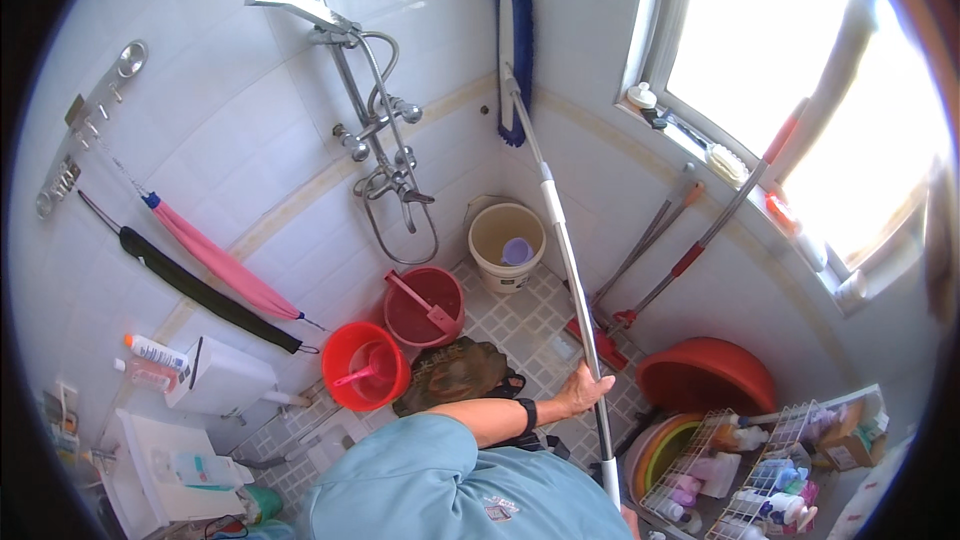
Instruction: The person uses a long-handled duster to clean the upper walls and ceiling of a bathroom. They systematically move the duster across the tiled surfaces near the window, shower, and sink area.
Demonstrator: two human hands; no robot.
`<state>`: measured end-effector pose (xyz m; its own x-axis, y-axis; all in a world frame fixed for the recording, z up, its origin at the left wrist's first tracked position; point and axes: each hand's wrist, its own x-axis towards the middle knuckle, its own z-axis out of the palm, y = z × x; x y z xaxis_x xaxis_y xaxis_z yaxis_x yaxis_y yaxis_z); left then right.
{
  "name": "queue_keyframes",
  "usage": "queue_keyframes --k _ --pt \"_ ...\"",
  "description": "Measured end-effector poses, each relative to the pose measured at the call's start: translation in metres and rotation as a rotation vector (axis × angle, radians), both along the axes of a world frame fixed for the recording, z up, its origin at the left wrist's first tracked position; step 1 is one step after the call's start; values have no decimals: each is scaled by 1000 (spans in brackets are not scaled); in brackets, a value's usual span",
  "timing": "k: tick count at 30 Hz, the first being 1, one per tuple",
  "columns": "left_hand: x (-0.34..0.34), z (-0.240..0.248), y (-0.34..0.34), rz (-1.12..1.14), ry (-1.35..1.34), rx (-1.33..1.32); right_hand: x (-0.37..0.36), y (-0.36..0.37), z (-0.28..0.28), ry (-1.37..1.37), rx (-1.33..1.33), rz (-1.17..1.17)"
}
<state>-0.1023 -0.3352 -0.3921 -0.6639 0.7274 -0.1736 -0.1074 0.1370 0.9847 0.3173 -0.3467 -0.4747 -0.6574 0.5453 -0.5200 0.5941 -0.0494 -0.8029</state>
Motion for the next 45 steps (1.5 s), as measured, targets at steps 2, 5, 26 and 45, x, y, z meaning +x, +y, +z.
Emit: queue_keyframes --k 2,5,26,45 --pt "-13 -5 -1 -78 111 36 2 -1 -2 2 17 11" --pt "-76 1 20 119 -273 132 4 -13 -8 47 53 10" --pt "-143 -55 96 543 -506 -83 4 -12 29 -316 25 -76" --pt "-129 -108 120 359 -998 71 -34 -5 88 -653 722 -108"
